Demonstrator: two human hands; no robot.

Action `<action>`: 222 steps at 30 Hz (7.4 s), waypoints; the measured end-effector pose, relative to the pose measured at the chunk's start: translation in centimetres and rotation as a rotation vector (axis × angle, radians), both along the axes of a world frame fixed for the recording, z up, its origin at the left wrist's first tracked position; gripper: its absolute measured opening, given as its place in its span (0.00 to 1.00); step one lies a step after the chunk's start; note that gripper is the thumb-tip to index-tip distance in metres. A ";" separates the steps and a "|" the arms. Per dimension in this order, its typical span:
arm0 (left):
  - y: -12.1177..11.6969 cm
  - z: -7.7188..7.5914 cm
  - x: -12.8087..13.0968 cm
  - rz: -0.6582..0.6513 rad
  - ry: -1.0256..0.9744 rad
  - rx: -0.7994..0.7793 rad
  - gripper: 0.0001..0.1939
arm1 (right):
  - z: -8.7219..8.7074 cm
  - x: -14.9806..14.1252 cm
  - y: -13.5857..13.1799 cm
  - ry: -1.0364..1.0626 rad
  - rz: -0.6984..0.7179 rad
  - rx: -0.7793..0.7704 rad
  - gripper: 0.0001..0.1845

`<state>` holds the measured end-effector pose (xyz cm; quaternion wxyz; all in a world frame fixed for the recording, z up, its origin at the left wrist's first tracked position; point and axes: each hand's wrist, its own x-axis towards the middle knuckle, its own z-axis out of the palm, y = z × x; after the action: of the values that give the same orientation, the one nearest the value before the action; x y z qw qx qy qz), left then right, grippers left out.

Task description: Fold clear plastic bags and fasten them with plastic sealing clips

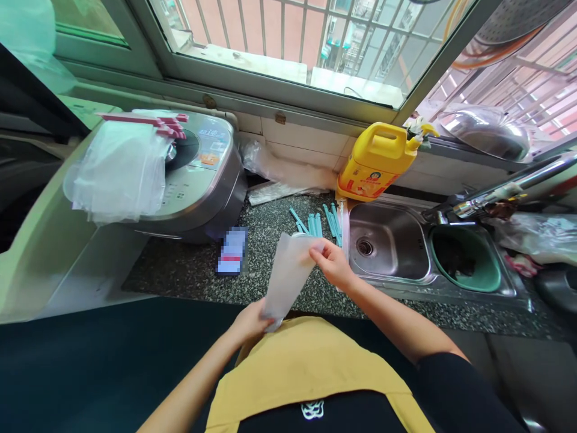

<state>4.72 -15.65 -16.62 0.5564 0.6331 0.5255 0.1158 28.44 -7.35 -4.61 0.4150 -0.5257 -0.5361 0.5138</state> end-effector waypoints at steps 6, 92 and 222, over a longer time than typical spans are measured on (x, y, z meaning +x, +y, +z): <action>7.0 10.1 2.7 0.204 -0.562 0.017 0.48 | 2.2 0.1 -0.4 0.066 0.060 0.042 0.21; 10.2 19.6 -0.1 0.673 -0.640 0.128 0.20 | -3.2 3.7 5.9 -0.994 -0.241 0.340 0.11; 13.1 26.5 6.2 0.260 -0.859 0.591 0.07 | 14.4 1.9 1.5 -0.170 0.080 0.582 0.14</action>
<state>10.92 -2.51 9.89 0.5004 0.5881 0.2696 0.5753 30.29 -5.88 9.80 0.4814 -0.4040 -0.7139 0.3088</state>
